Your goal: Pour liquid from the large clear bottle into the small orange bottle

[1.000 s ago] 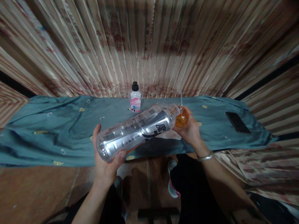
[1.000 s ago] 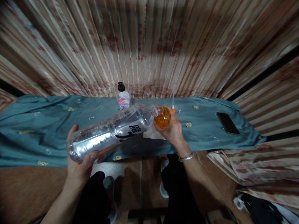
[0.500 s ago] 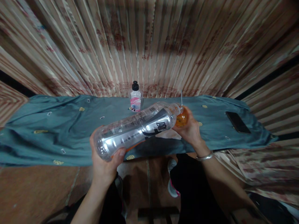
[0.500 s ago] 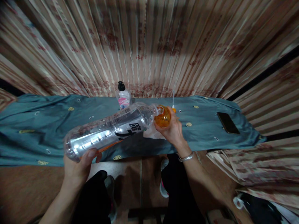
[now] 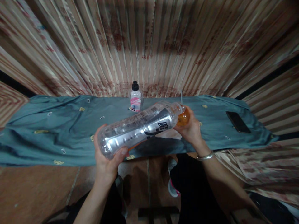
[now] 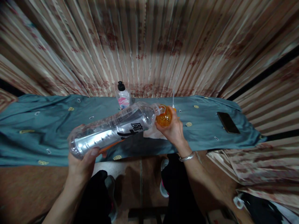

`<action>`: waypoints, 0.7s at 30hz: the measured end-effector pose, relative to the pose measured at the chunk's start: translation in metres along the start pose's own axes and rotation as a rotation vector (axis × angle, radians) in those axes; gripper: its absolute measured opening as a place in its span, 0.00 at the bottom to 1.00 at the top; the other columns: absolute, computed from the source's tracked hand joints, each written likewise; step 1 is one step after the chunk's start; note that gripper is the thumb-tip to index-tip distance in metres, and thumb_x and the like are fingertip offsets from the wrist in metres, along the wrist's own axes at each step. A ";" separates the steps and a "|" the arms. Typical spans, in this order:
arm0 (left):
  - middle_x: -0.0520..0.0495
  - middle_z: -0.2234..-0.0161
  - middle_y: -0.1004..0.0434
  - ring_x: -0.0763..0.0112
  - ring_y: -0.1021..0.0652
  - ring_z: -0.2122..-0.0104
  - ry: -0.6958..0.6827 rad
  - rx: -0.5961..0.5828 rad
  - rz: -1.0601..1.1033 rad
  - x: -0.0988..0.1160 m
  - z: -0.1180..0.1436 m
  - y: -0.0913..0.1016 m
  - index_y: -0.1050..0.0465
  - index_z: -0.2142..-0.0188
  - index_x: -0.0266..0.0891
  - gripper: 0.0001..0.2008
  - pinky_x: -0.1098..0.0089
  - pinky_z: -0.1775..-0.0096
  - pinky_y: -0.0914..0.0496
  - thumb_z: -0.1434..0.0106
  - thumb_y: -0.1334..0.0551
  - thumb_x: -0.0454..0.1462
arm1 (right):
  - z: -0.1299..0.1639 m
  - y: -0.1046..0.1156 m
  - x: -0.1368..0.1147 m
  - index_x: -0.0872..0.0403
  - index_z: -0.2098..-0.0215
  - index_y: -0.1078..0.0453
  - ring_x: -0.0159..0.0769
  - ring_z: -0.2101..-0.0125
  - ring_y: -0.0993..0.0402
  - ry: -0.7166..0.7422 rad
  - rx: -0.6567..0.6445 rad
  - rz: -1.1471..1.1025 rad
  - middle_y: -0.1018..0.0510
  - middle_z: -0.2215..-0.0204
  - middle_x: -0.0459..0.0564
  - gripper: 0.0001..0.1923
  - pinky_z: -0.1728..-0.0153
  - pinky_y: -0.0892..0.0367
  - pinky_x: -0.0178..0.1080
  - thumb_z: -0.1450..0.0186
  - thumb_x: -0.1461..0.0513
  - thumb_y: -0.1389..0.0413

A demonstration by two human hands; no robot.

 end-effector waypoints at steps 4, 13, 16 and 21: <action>0.42 0.49 0.26 0.67 0.21 0.73 0.146 -0.049 0.194 -0.018 0.003 -0.007 0.38 0.38 0.48 0.43 0.66 0.78 0.23 0.50 0.22 0.46 | -0.001 0.000 0.003 0.52 0.33 0.39 0.56 0.47 0.17 -0.023 -0.006 -0.006 0.19 0.43 0.60 0.47 0.45 0.22 0.56 0.46 0.51 0.31; 0.38 0.44 0.29 0.65 0.20 0.68 0.189 -0.040 0.216 -0.024 0.007 -0.007 0.40 0.38 0.47 0.43 0.67 0.76 0.21 0.49 0.22 0.45 | 0.001 0.000 0.005 0.51 0.33 0.39 0.56 0.50 0.16 0.000 0.017 0.035 0.17 0.44 0.59 0.47 0.49 0.20 0.56 0.47 0.51 0.30; 0.39 0.43 0.30 0.65 0.20 0.68 0.194 -0.044 0.230 -0.027 0.006 -0.007 0.39 0.37 0.48 0.43 0.67 0.76 0.22 0.49 0.22 0.44 | 0.001 -0.001 0.007 0.51 0.32 0.40 0.57 0.49 0.16 -0.012 0.014 0.016 0.18 0.43 0.60 0.47 0.48 0.20 0.56 0.47 0.51 0.30; 0.41 0.44 0.28 0.67 0.20 0.69 0.199 -0.055 0.239 -0.028 0.006 -0.008 0.39 0.38 0.49 0.42 0.68 0.76 0.22 0.48 0.22 0.43 | 0.000 0.000 0.006 0.54 0.33 0.39 0.58 0.47 0.17 -0.015 0.018 -0.010 0.18 0.43 0.62 0.47 0.46 0.21 0.58 0.47 0.51 0.31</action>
Point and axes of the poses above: each hand's wrist, its own z-axis away from the middle knuckle, its own y-axis out of the back of the hand, x = y × z, the point moved 10 cm from there along -z, towards the middle knuckle
